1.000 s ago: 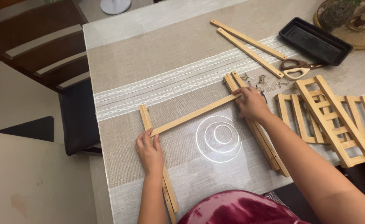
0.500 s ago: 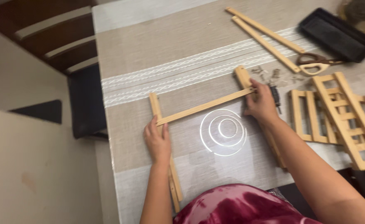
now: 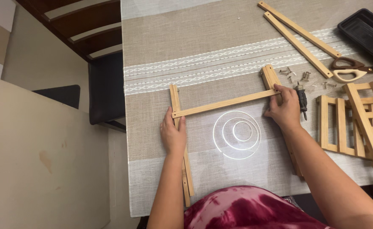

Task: The person assembles a wooden frame by aligning multiple wooden slats and inserting screws into pre-drilled holes. They use a manual screwdriver to tighten the screws and secure the frame components together on a table.

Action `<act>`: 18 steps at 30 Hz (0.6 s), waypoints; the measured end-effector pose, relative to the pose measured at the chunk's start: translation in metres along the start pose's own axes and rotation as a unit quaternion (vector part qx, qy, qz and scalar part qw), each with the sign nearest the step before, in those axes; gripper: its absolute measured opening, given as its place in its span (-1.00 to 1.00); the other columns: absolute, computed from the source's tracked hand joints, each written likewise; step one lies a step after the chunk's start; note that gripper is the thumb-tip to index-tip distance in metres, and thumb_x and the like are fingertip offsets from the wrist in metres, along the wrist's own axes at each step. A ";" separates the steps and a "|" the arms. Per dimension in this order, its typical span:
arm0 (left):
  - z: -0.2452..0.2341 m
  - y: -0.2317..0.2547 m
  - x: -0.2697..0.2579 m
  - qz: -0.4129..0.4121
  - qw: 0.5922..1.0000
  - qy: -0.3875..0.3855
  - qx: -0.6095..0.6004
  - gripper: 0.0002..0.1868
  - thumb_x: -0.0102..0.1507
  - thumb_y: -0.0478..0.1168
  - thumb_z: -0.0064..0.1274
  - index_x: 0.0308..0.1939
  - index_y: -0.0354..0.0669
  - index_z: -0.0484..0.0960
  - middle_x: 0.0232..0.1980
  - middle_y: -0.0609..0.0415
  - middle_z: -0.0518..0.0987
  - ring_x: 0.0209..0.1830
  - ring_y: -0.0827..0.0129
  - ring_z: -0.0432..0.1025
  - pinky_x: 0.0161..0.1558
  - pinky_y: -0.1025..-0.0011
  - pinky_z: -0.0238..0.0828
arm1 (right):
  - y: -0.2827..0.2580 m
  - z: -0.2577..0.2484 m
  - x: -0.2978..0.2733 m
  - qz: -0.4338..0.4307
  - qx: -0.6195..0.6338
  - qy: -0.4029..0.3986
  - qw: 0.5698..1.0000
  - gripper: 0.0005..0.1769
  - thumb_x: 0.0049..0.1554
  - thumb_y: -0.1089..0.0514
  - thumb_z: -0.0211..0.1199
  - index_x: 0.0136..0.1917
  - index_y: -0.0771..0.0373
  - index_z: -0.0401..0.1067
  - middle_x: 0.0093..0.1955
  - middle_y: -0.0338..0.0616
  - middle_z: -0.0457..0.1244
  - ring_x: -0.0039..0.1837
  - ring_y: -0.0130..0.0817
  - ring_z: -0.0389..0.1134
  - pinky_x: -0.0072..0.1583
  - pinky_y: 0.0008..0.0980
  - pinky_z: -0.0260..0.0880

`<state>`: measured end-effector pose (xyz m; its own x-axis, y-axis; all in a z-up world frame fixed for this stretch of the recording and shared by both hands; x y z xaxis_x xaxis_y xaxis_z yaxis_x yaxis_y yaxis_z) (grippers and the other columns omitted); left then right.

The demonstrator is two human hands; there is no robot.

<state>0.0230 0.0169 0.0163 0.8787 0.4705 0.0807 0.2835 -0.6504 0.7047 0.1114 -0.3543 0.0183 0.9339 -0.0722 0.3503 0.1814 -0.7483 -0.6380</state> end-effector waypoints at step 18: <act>0.009 0.001 0.002 0.023 0.997 0.023 0.073 -0.42 0.33 0.04 0.05 0.42 0.02 0.45 0.23 0.09 0.63 0.12 0.01 0.47 0.15 0.17 0.43 | 0.008 0.003 -0.003 0.000 -0.007 0.013 1.000 -0.49 0.16 0.30 0.31 0.38 0.22 0.41 0.34 0.14 0.21 0.32 0.06 0.30 0.30 -0.14 0.39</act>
<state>0.0284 0.0116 0.0111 0.8747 0.4625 0.1449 0.2989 -0.7501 0.5900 0.1113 -0.3585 0.0105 0.9257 -0.0887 0.3678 0.1768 -0.7579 -0.6279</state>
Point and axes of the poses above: each hand's wrist, its own x-axis towards the middle knuckle, its own z-axis out of the palm, y = z × x, the point moved 3 cm from there along x, towards the middle knuckle
